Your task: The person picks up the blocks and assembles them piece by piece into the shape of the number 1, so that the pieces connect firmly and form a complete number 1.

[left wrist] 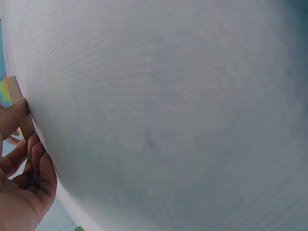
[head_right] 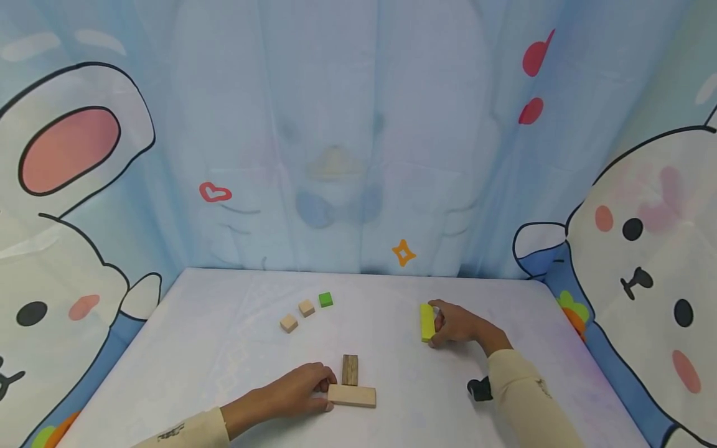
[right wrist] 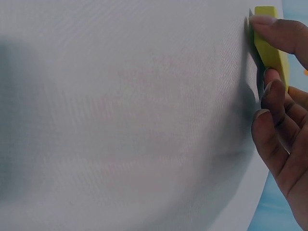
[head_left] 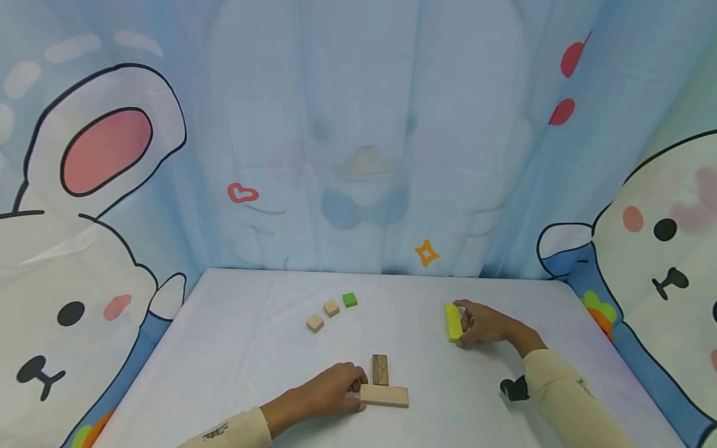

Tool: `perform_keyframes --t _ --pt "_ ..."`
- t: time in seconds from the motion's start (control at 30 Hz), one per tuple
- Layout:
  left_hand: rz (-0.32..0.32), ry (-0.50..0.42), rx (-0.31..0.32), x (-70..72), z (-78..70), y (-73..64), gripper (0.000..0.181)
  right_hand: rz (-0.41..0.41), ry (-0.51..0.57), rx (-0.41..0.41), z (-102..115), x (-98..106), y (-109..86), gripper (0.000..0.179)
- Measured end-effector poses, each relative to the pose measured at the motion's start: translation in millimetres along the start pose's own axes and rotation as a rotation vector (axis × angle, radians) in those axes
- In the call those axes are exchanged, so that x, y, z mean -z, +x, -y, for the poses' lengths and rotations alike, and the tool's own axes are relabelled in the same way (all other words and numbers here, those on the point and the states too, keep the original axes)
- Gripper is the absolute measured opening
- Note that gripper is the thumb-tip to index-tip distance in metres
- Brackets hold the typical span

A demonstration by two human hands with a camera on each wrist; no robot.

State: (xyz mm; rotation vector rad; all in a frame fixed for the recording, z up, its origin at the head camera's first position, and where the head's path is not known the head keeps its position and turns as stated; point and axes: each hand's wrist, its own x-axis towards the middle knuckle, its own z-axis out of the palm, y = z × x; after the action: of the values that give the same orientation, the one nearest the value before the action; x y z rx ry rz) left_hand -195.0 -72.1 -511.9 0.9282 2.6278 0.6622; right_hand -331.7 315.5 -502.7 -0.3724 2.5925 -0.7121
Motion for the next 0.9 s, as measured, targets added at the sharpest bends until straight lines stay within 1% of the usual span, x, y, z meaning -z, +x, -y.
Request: perform_keyframes --t 0.17,0.27,0.5,0.7,0.9 --pt "0.001 -0.002 0.007 0.5 -1.2 0.2 0.032 0.001 -0.011 0.009 1 -1 1.1 0.104" --pt "0.003 -0.003 0.007 0.9 -1.6 -0.1 0.032 -0.009 -0.014 -0.002 4 -3 0.1 0.105" --pt "-0.001 -0.008 -0.004 1.0 0.2 -0.2 0.033 -0.032 -0.015 0.027 15 -3 -3.1 0.103" --pt "-0.001 0.003 0.008 1.1 -1.2 0.4 0.032 -0.032 -0.009 0.059 22 -4 -4.9 0.101" --pt "0.001 0.004 0.014 1.4 -3.2 -0.4 0.032 -0.028 0.000 0.057 26 -6 -6.5 0.101"
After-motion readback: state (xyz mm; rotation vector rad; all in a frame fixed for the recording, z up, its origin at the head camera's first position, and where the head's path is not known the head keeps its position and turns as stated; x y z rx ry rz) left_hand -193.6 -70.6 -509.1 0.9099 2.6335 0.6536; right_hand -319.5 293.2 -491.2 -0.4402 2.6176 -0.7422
